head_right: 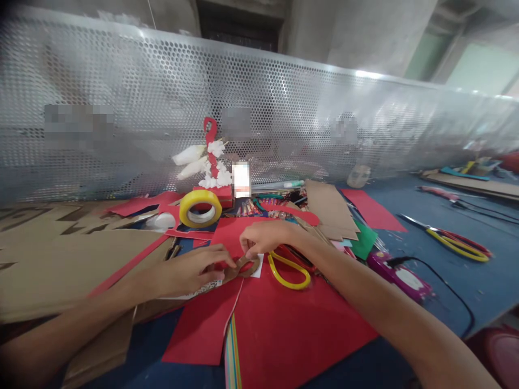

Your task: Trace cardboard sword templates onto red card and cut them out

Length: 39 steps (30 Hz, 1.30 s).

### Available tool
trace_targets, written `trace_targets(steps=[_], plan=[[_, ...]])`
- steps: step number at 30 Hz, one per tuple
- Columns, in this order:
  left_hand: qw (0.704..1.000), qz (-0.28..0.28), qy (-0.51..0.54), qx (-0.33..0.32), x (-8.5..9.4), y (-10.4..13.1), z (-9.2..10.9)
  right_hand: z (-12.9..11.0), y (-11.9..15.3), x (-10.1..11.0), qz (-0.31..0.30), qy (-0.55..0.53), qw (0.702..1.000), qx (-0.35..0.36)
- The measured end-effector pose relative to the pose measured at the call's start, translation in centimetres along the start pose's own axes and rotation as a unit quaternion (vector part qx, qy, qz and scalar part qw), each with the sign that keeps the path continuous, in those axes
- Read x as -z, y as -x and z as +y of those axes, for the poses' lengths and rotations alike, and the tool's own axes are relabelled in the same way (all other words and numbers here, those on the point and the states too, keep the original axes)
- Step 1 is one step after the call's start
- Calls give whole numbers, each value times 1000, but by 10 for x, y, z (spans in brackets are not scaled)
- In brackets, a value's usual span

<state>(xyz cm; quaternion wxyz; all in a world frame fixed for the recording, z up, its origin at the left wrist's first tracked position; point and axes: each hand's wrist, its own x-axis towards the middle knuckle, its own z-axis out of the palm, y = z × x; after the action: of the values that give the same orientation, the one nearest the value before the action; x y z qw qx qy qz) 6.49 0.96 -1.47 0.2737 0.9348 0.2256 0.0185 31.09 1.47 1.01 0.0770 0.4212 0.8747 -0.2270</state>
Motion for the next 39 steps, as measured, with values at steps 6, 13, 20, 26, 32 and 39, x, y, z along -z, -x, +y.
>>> trace_targets(steps=[6, 13, 20, 26, 32, 39], plan=[[994, 6, 61, 95, 4, 1, 3, 2, 1, 5, -25, -60, 998, 9], [994, -63, 40, 80, 43, 13, -15, 1, -8, 23, 6, -125, 990, 61], [996, -29, 51, 61, 82, 28, -26, -13, -27, 40, 72, -231, 968, 60], [995, -11, 100, 27, 88, 31, -24, -21, -20, 57, 106, -265, 958, 26], [977, -5, 206, 56, 87, 35, -12, -33, 1, 69, 148, -286, 946, 29], [972, -47, 210, 99, 100, 48, -3, -33, -8, 56, 143, -320, 935, 55]])
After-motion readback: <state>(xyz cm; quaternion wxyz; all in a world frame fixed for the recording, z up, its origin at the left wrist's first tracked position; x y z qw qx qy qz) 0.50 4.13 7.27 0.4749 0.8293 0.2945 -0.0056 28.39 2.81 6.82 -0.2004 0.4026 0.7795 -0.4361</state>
